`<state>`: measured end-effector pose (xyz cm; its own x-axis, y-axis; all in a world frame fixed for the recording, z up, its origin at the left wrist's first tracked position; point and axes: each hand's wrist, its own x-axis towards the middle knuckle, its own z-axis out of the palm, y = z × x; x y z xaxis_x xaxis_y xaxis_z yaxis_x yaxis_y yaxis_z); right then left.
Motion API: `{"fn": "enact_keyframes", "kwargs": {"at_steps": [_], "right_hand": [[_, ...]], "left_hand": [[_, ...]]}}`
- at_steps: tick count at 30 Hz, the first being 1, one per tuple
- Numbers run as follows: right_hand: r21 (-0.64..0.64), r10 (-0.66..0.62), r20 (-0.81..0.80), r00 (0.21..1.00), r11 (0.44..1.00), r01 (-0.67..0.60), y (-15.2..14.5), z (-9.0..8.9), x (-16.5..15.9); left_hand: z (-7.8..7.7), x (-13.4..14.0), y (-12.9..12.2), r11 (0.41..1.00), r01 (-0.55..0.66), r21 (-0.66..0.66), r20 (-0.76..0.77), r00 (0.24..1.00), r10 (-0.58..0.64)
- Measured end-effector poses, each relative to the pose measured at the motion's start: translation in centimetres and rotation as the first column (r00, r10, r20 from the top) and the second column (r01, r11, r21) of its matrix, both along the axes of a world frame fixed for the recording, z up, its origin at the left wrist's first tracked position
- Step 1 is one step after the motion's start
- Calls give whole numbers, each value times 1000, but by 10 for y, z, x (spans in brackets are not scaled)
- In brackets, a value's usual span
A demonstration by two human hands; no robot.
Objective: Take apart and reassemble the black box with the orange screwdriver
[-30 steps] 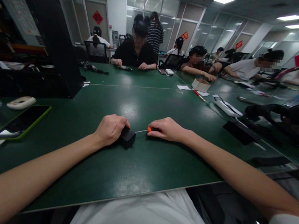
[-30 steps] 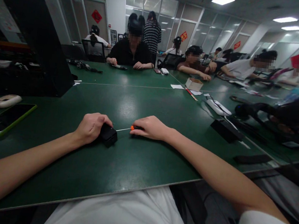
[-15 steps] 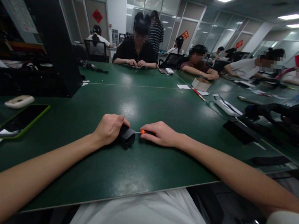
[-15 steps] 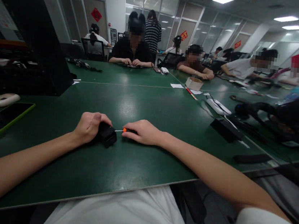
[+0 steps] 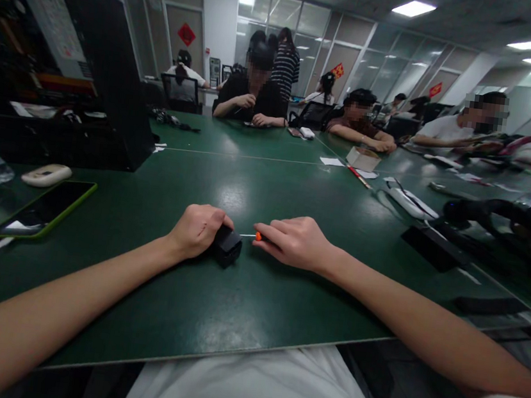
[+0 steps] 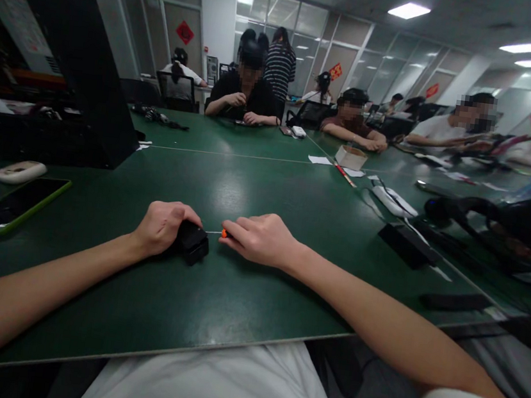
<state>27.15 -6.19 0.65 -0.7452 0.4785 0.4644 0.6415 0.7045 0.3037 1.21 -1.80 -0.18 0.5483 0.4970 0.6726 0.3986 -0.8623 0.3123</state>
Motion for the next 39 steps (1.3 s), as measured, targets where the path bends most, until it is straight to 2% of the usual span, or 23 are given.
{"fn": "enact_keyframes", "kwargs": {"at_steps": [5,10,18,21,24,26,29,32,34,39], "right_hand": [[10,-95,58,994,995,95,-7,-7,-12],[-79,-121,129,984,988,132,-6,-17,-15],[-192,-181,122,976,960,202,-7,-12,-20],[-333,-131,8,991,934,126,-7,-10,-26],[-516,-35,-213,976,853,-82,-3,-8,-25],[-567,-13,-282,959,809,-156,0,-7,-23],[-530,-71,-211,975,846,-53,0,-4,-20],[-419,-175,-63,983,898,133,-4,-1,-21],[-347,-215,14,976,915,207,-7,0,-24],[-254,-214,80,974,940,227,-8,-4,-30]], "left_hand": [[1,2,0,1000,1,14,-4,1000,-1],[0,5,-2,1000,-13,-27,65,998,14],[3,4,-2,1000,-9,-2,41,999,9],[2,5,-3,1000,0,-22,71,997,1],[2,6,-3,999,1,-50,87,996,3],[5,2,-1,997,17,-69,71,997,-13],[9,-9,7,991,51,-123,5,999,-51],[10,-20,16,982,-18,-190,-1,1000,18],[8,-22,18,978,-56,-201,23,998,62],[1,-10,14,981,-117,-156,87,988,131]]}}
